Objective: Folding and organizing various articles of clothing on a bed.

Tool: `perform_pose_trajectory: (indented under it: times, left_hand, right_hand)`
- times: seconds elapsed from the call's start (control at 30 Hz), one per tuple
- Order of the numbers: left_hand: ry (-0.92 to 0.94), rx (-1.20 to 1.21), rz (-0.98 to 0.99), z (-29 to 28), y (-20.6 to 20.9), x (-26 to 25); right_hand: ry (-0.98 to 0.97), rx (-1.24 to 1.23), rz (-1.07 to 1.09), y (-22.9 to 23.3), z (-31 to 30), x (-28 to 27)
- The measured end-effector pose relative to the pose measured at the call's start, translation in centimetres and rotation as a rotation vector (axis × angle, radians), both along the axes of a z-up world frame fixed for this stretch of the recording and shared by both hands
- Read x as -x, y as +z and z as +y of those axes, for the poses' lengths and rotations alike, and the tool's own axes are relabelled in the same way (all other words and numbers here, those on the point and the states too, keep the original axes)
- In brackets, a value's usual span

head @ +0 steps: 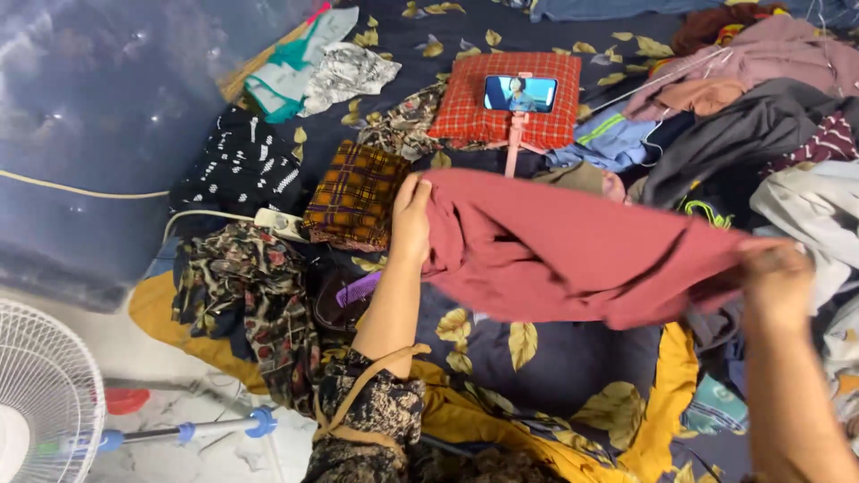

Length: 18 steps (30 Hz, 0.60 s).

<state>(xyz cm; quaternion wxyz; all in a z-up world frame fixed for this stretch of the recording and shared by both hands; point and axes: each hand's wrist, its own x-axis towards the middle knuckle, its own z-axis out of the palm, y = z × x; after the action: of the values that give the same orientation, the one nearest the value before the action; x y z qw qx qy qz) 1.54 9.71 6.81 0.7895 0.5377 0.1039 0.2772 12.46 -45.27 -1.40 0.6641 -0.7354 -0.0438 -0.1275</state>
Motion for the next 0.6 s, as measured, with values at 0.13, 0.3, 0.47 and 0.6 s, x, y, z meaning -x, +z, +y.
perform_pose_trajectory:
  times: [0.13, 0.3, 0.47, 0.6]
  left_hand:
    - [-0.034, -0.072, -0.057, -1.7, 2.6, 0.4]
    - [-0.004, -0.232, -0.071, -2.1, 2.8, 0.2]
    - [0.143, -0.514, 0.106, -3.3, -0.3, 0.1]
    - [0.117, -0.931, 0.228, -5.7, -8.9, -1.5]
  right_hand:
    - [0.019, -0.208, -0.128, 7.0, -2.3, -1.0]
    - [-0.003, -0.150, -0.315, 8.6, -2.8, -1.7]
    - [0.103, 0.040, 0.042, 4.3, 3.7, -0.6]
    - [0.167, 0.394, 0.222, 1.7, 8.6, 1.9]
